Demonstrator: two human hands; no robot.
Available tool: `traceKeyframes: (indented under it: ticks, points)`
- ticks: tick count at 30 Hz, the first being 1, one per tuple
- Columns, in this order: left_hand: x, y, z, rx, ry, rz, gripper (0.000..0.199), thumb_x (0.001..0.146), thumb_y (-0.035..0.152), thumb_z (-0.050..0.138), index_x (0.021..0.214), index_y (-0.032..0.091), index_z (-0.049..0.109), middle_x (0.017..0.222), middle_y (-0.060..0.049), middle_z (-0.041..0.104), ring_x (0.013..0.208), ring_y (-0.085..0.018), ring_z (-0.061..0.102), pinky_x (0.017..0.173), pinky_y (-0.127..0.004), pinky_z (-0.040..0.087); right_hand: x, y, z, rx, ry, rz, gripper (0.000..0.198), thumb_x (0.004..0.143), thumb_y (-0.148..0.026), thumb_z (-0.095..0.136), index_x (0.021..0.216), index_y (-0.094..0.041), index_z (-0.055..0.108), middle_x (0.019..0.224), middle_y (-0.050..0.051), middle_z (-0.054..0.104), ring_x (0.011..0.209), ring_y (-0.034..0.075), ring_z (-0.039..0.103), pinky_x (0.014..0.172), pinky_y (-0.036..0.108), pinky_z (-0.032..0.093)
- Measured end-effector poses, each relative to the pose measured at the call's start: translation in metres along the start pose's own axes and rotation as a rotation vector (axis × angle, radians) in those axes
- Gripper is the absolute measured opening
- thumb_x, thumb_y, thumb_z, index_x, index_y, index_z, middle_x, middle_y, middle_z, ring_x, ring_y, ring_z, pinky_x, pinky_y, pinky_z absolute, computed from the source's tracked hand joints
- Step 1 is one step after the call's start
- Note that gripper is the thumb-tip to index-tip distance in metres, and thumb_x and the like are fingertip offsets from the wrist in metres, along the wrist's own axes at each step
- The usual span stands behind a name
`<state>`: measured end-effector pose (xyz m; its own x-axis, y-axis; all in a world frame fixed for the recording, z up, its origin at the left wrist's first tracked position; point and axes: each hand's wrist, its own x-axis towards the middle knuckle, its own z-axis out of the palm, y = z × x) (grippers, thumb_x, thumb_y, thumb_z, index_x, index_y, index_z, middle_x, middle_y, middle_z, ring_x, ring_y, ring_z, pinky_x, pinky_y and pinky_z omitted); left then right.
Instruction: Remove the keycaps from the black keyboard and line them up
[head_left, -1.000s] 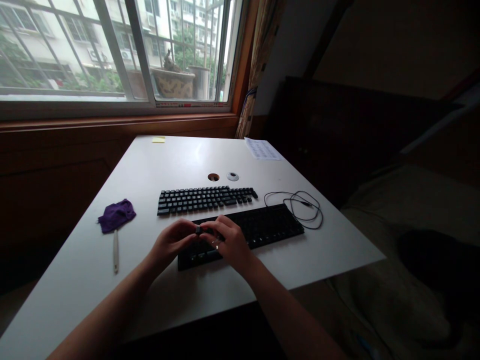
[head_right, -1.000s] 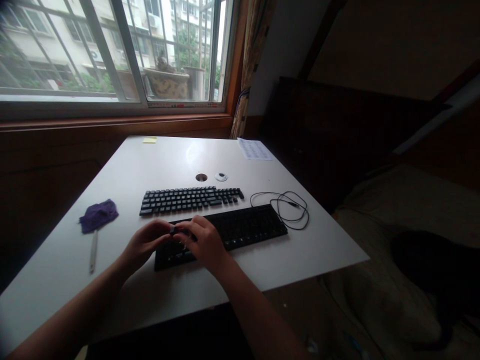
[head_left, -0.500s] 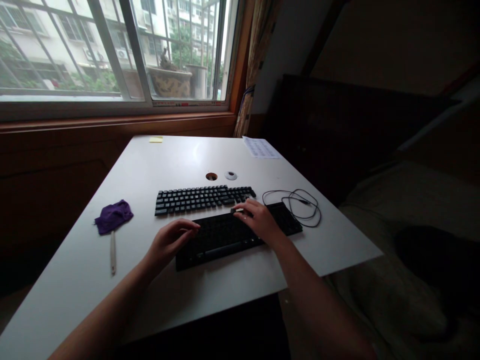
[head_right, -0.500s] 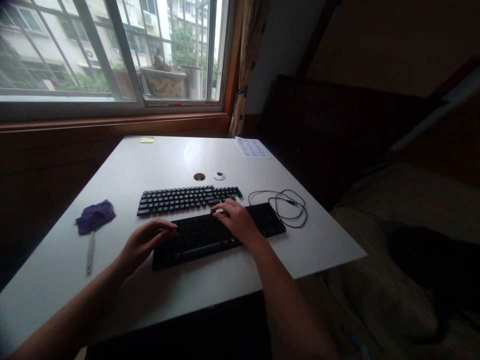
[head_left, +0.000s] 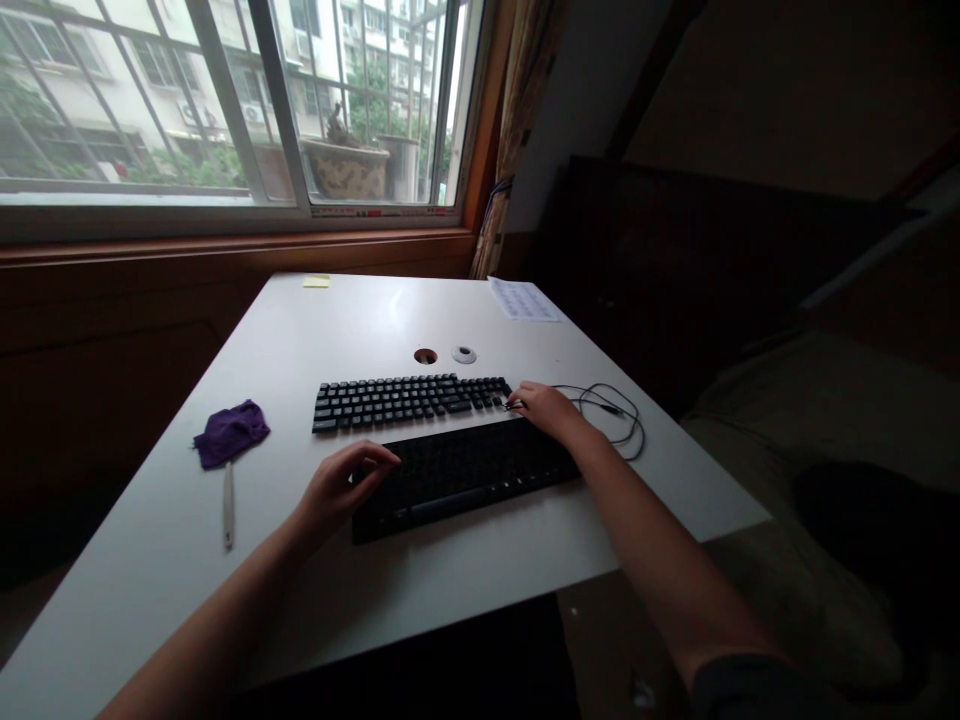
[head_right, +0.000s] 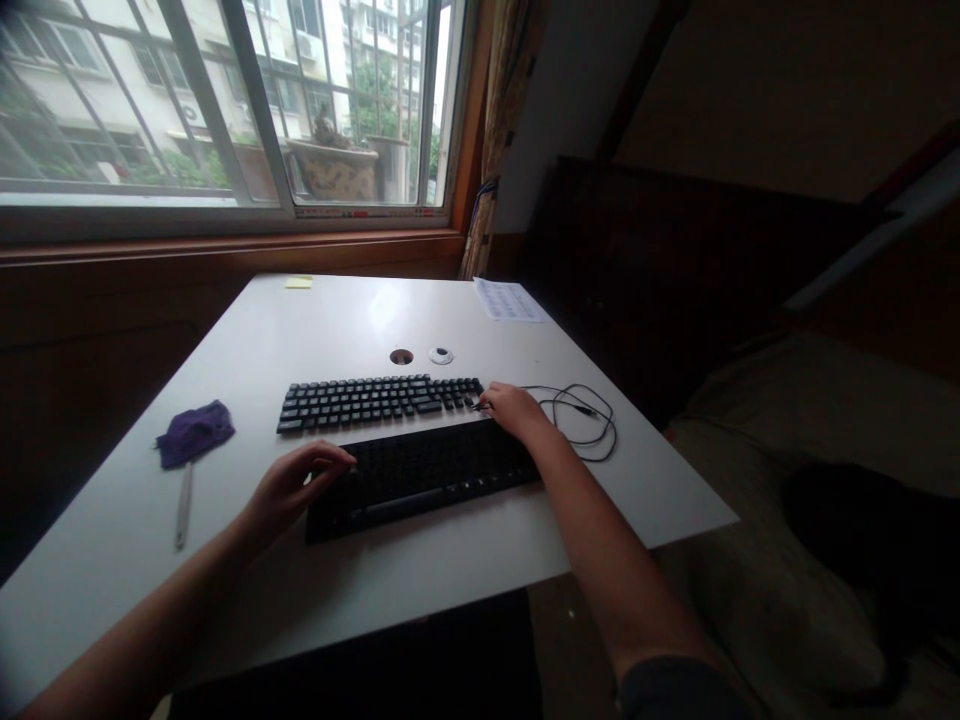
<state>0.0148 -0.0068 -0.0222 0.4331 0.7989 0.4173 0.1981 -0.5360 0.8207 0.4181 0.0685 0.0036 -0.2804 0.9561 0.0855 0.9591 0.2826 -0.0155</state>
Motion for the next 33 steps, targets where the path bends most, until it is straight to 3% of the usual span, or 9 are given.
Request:
traceKeyframes:
  ticks: [8, 14, 19, 33]
  points:
    - [0.001, 0.005, 0.000, 0.025, -0.016, 0.024, 0.013, 0.092, 0.021, 0.059, 0.099, 0.018, 0.070, 0.094, -0.008, 0.072, 0.082, -0.017, 0.068, 0.071, -0.026, 0.053, -0.006, 0.004, 0.000, 0.006, 0.006, 0.005, 0.024, 0.088, -0.016, 0.063, 0.108, -0.025, 0.075, 0.099, 0.005, 0.068, 0.086, 0.018, 0.065, 0.075, 0.025, 0.045]
    - [0.002, 0.006, 0.001, 0.048, -0.037, 0.038, 0.014, 0.093, 0.020, 0.057, 0.100, 0.018, 0.069, 0.094, -0.008, 0.071, 0.082, -0.017, 0.067, 0.071, -0.026, 0.052, -0.027, 0.016, 0.004, 0.123, 0.204, 0.003, 0.025, 0.093, -0.016, 0.056, 0.110, -0.021, 0.073, 0.100, 0.007, 0.066, 0.092, 0.019, 0.063, 0.084, 0.027, 0.048]
    - [0.003, 0.006, 0.001, 0.039, -0.055, 0.025, 0.014, 0.094, 0.021, 0.056, 0.099, 0.017, 0.068, 0.094, -0.007, 0.071, 0.084, -0.017, 0.068, 0.072, -0.025, 0.053, -0.040, 0.004, 0.014, 0.162, 0.318, -0.055, 0.028, 0.092, -0.015, 0.052, 0.110, -0.021, 0.073, 0.104, 0.008, 0.067, 0.101, 0.022, 0.060, 0.093, 0.035, 0.049]
    - [0.001, 0.002, 0.001, 0.090, -0.090, 0.007, 0.014, 0.094, 0.022, 0.056, 0.100, 0.018, 0.068, 0.096, -0.007, 0.071, 0.086, -0.017, 0.067, 0.076, -0.026, 0.052, -0.038, -0.018, 0.021, 0.043, 0.215, 0.041, 0.033, 0.097, -0.022, 0.048, 0.122, -0.022, 0.069, 0.121, 0.006, 0.067, 0.107, 0.024, 0.056, 0.096, 0.036, 0.047]
